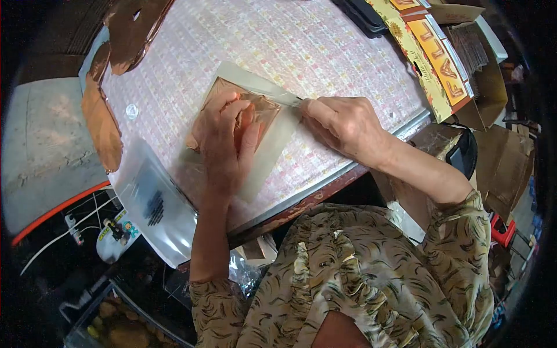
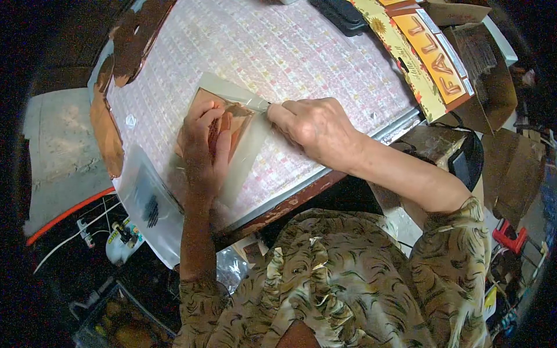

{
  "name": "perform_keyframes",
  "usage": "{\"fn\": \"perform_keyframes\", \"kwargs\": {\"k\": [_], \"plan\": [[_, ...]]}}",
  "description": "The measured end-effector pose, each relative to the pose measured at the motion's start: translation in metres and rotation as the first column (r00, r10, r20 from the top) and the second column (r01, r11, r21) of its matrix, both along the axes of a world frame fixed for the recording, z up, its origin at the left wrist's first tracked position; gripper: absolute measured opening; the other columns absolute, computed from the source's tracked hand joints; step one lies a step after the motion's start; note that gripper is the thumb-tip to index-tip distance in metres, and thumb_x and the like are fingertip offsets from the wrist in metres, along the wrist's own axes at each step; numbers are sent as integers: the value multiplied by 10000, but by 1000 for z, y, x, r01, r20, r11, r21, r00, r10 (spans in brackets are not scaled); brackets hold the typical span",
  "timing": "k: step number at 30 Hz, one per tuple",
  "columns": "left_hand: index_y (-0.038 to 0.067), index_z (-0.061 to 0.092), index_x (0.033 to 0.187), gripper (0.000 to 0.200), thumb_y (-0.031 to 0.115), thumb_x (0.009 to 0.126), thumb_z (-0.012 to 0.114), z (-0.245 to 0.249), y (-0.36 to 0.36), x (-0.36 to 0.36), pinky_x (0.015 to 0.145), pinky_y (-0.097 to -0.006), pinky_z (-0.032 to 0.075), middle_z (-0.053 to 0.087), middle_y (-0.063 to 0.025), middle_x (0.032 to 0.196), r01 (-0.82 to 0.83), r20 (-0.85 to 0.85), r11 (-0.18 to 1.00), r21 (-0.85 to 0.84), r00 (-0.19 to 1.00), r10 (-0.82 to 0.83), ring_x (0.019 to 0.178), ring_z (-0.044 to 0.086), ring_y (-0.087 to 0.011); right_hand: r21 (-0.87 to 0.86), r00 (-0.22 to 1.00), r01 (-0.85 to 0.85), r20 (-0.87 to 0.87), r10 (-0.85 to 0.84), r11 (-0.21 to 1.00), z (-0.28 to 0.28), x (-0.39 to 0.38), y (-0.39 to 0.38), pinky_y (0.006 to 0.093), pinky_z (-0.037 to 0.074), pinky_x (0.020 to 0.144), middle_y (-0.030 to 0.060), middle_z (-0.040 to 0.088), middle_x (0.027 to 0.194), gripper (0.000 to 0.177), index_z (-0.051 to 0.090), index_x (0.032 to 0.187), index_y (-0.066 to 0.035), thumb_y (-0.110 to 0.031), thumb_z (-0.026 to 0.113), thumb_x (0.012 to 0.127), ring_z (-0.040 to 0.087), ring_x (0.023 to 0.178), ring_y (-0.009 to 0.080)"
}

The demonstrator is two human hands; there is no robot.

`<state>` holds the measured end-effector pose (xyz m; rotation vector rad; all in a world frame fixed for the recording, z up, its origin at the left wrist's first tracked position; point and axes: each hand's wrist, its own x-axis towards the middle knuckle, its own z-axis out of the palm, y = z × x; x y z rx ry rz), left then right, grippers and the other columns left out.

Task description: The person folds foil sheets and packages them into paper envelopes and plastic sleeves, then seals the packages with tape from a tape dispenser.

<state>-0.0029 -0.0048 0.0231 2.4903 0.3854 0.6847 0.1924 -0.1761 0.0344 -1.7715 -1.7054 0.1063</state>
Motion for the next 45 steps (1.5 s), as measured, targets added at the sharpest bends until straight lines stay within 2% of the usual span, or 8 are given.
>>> {"fn": "perform_keyframes", "kwargs": {"k": [2,14,24,30,32,34,39,45], "plan": [[111,596,1256,385,139,891,713,-4,2,-2,1077,-503,379,553,-130,1317,-34,-18,999,28,999,35,1234,544,-358,-17,1000,-11,4,11,1000,5,2,1,391,541,513,121,653,706,192,674,1007,-31,-44,753,832,650,574,280],[187,693,1228,333,247,903,727,4,-2,1,1100,-465,327,600,32,1325,-41,-150,981,190,986,70,1300,494,-266,-54,1000,10,20,-9,999,3,2,4,373,573,560,108,712,817,314,695,1097,-34,-16,760,790,697,660,280],[195,677,1262,379,279,896,734,10,-7,3,1104,-479,289,599,54,1349,-48,-219,979,198,971,92,1327,463,-253,-43,998,-27,61,29,999,4,8,6,370,581,580,91,713,815,301,691,1098,-28,-26,749,803,712,683,273],[216,700,1225,374,270,860,764,3,-7,3,1106,-475,287,603,51,1342,-75,-184,978,197,976,112,1324,462,-256,-201,991,112,92,-95,973,43,11,-26,389,586,612,98,745,906,223,696,1049,-55,-96,757,839,717,710,272],[231,714,1208,363,267,851,771,4,-7,3,1107,-474,287,607,49,1331,-66,-206,979,193,973,106,1321,463,-254,-209,940,196,320,-123,958,61,9,-36,419,582,816,94,751,1070,207,699,1051,-88,-115,750,853,726,911,275],[233,715,1209,363,273,853,769,3,-7,3,1109,-472,285,607,49,1330,-74,-203,978,193,973,113,1318,465,-252,-163,965,19,260,24,986,57,-10,-23,449,388,1140,5,666,1375,218,678,1058,-124,-164,742,853,588,1288,254],[225,718,1209,361,297,858,763,5,-11,4,1116,-466,279,601,49,1345,-96,-198,970,223,970,142,1308,475,-245,-156,948,-86,292,129,984,14,-18,6,572,227,1244,17,624,1433,192,614,1019,-115,-180,723,875,456,1445,287],[204,687,1250,393,301,875,750,11,-11,4,1123,-456,273,596,35,1377,-85,-224,977,196,966,129,1320,482,-235,-176,927,-106,338,161,979,2,-14,8,626,174,1248,19,589,1466,181,568,996,-92,-172,705,909,429,1461,301]]}}
